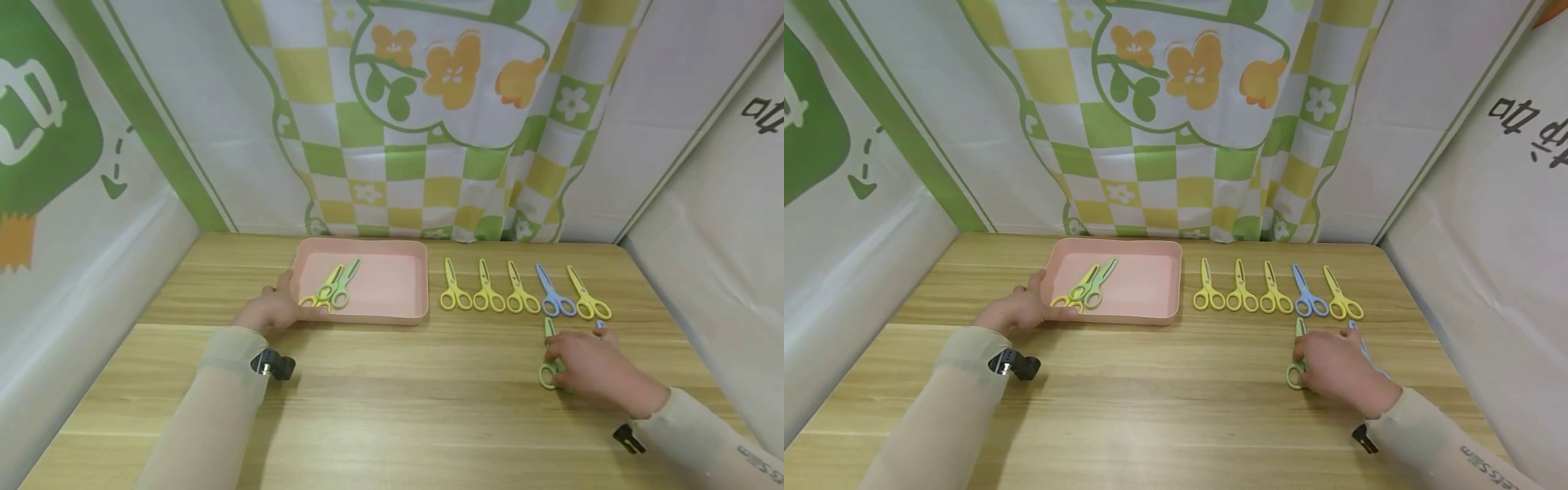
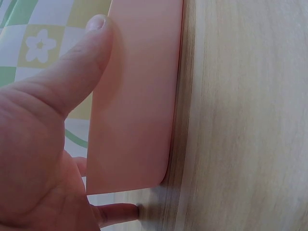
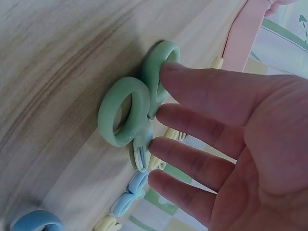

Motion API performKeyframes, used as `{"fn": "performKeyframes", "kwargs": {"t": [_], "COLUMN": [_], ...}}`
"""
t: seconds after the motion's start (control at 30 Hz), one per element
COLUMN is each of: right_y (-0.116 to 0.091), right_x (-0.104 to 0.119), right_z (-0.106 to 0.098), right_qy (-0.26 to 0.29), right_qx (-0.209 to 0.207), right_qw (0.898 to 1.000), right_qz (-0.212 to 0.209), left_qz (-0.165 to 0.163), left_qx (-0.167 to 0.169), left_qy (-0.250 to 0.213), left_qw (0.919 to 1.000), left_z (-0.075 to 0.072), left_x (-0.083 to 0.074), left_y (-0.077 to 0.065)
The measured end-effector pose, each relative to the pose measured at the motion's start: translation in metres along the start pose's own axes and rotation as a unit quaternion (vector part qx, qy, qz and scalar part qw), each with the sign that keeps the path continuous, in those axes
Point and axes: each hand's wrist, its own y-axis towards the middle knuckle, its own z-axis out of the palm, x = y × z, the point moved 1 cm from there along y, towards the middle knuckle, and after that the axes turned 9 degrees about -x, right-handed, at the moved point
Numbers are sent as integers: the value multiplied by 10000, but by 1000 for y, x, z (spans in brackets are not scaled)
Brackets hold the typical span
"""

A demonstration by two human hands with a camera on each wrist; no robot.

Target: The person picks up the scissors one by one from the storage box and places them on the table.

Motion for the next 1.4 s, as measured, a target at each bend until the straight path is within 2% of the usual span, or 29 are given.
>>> {"fn": "performKeyframes", "kwargs": {"t": [0.4,0.67,0.83,1.0,1.13,1.23,1.4], "right_y": [0,2,3,11,32,56,101], "right_x": [0,4,6,14,36,63,123], "right_z": [-1,-2,-3,-9,-11,-8,-4], "right_qy": [14,133,145,67,204,457,552], "right_qx": [-24,-155,-182,-352,-455,-502,-447], "right_qw": [10000,9995,9994,9992,9987,9971,9896], "right_qz": [2,228,272,149,-99,-353,-1251], "left_qz": [26,-11,-51,-8,32,-7,-54], "left_qx": [16,54,45,51,35,29,17], "left_qy": [81,-18,80,150,112,77,130], "left_qw": [10000,10000,9999,9999,9999,10000,9999], "left_z": [0,1,1,0,1,1,2], "left_x": [1,1,-1,0,2,2,0], "left_y": [2,2,0,1,2,2,3]}}
